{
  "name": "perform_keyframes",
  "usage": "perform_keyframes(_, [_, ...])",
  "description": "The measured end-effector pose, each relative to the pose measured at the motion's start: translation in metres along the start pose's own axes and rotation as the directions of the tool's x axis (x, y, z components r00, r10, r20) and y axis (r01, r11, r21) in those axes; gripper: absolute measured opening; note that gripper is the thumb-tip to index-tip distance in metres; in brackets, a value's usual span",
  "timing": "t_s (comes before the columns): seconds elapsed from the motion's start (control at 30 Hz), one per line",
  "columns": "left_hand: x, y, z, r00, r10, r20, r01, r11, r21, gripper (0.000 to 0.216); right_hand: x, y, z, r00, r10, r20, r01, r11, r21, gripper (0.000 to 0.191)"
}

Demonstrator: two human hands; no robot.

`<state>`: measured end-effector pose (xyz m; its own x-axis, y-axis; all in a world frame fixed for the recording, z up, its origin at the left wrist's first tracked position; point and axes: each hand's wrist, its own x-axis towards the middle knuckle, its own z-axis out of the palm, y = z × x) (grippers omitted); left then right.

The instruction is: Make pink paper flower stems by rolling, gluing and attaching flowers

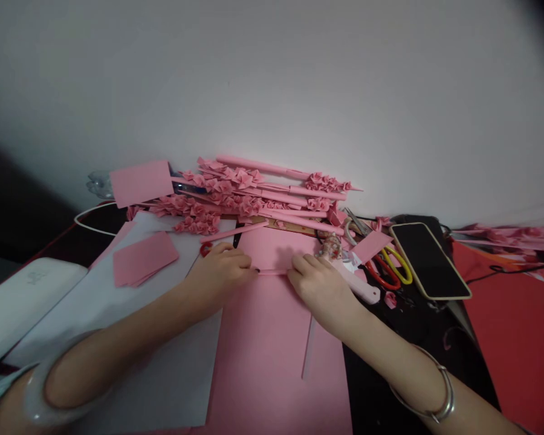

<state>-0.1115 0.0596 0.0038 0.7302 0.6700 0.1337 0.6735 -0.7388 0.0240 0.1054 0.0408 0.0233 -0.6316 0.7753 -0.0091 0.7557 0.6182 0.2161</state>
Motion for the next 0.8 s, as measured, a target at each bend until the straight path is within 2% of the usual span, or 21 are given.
perform_keyframes(0.13, [0.000,0.012,-0.011,0.993,-0.001,0.118,-0.008,0.997,0.071,0.027,-0.008,-0.009,0.007,0.997,-0.009,-0.081,0.006,0.999,-0.034,0.012])
perform_keyframes(0.37, [-0.002,0.025,-0.021,0.983,-0.076,0.165,0.074,0.997,0.021,0.023,-0.013,-0.018,0.011,0.993,0.035,-0.114,-0.034,0.999,0.015,0.010])
perform_keyframes(0.43, [-0.004,0.029,-0.017,0.985,-0.089,0.145,0.087,0.996,0.018,0.024,-0.013,-0.021,0.013,0.984,0.057,-0.166,-0.057,0.998,0.005,0.016])
perform_keyframes(0.6, [-0.004,0.038,0.001,0.998,-0.061,-0.016,0.060,0.998,-0.029,0.035,-0.013,-0.032,0.027,0.948,0.040,-0.316,-0.032,0.999,0.029,0.026])
perform_keyframes(0.7, [0.000,0.039,0.010,0.997,-0.060,-0.044,0.057,0.997,-0.059,0.044,-0.011,-0.038,0.035,0.944,0.043,-0.328,-0.010,0.995,0.102,0.029])
perform_keyframes(0.8, [0.003,0.039,0.012,0.996,-0.081,-0.043,0.077,0.994,-0.076,0.046,-0.008,-0.042,0.035,0.960,0.039,-0.279,0.007,0.987,0.162,0.035])
